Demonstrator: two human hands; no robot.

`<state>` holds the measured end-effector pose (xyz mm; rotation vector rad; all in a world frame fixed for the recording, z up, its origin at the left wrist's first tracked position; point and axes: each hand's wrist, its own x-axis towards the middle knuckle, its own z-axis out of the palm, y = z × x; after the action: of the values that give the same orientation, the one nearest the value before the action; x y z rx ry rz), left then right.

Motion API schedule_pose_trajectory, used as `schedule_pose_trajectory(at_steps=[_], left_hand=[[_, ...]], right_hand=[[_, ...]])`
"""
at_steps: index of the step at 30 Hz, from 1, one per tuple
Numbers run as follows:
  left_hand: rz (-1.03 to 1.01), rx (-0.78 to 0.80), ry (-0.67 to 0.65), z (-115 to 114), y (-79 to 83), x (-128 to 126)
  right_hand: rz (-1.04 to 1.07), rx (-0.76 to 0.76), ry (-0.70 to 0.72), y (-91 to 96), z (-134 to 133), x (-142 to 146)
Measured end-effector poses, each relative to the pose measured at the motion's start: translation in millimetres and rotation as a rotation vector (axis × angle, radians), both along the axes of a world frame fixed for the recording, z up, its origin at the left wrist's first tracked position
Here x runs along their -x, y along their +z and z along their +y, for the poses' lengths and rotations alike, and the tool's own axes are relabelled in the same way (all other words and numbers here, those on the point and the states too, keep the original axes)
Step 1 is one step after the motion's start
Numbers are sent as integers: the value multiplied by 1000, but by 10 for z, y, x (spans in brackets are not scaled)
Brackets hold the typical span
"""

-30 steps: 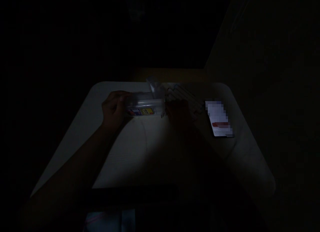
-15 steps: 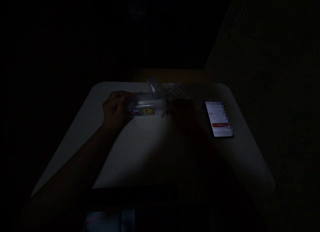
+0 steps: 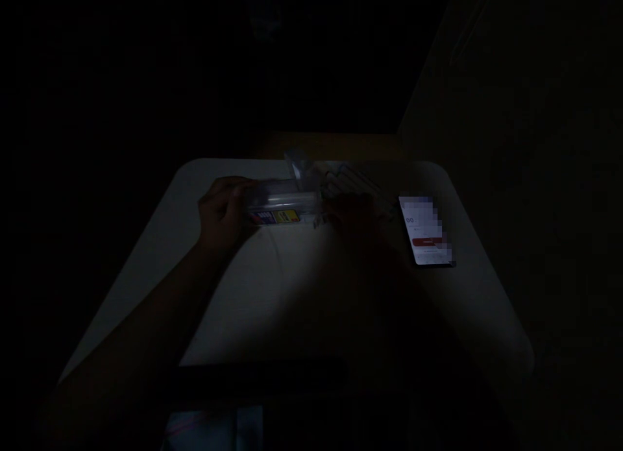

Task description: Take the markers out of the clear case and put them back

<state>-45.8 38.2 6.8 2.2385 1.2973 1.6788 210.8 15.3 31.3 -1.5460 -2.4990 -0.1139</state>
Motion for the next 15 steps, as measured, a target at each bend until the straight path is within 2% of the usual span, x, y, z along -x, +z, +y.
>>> schedule_pose_trajectory(at_steps=[6,10,15], left_hand=[[-2,2,-4,4,-9,8],[-6,17,-13,8,-20,22],[-13,2,-13,3,-19,25]], right_hand=[[-38,97,-94,47,58,-150],[14,10,-152,50,100,-381],[20,-78,-216,-40,211,-678]])
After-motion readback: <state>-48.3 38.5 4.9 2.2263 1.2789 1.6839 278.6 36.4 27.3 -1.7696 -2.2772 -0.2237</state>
